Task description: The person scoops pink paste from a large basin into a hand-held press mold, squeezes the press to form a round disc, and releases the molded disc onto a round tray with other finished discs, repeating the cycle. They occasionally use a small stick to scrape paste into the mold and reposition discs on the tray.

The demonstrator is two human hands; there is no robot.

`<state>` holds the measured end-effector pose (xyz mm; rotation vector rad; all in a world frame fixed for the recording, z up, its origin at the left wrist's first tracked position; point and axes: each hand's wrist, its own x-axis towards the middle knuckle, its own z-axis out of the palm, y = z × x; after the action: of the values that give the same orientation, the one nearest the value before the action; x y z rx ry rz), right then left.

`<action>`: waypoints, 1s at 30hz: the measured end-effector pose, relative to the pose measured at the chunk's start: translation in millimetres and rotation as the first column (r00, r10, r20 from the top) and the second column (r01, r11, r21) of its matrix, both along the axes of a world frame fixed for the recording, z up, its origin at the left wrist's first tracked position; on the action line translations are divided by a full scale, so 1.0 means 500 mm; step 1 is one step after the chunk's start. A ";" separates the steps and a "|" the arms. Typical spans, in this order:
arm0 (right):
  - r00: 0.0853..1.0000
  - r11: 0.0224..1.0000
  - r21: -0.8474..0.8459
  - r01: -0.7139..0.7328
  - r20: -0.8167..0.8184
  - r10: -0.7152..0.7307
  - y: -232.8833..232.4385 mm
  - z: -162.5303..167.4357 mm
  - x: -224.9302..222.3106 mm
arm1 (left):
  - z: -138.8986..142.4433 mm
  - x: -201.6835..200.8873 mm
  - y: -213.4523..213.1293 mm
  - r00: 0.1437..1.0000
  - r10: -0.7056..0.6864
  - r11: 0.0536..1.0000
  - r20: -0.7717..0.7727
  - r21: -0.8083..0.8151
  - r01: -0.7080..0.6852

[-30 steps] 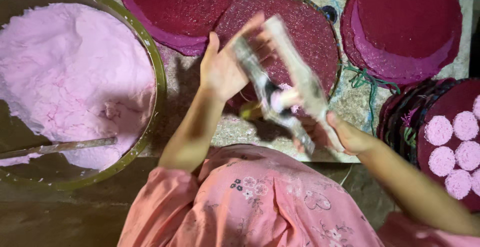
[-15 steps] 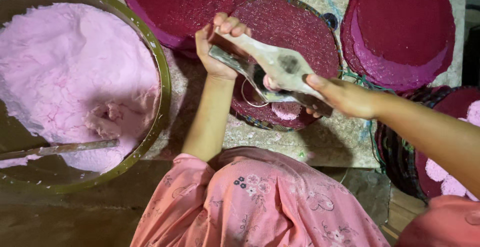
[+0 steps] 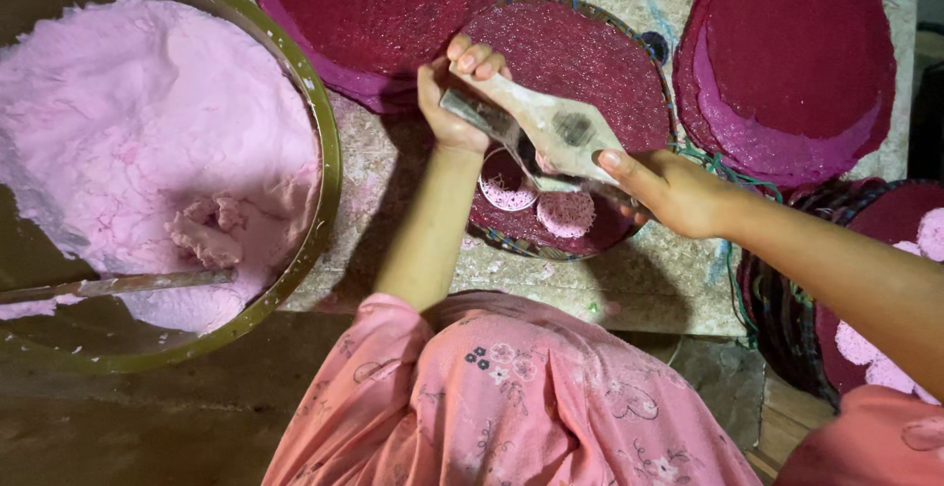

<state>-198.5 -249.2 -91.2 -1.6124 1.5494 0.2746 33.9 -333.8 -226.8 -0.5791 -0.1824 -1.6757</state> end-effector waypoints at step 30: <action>0.978 0.986 -0.020 0.163 0.137 -0.159 -0.001 -0.068 0.011 | 0.027 0.040 -0.027 0.957 0.001 0.979 0.289 0.196 -0.060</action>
<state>-192.8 -249.9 -125.2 -1.4871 1.5750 0.0520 53.9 -347.2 -213.5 -0.1754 -0.2256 -1.7183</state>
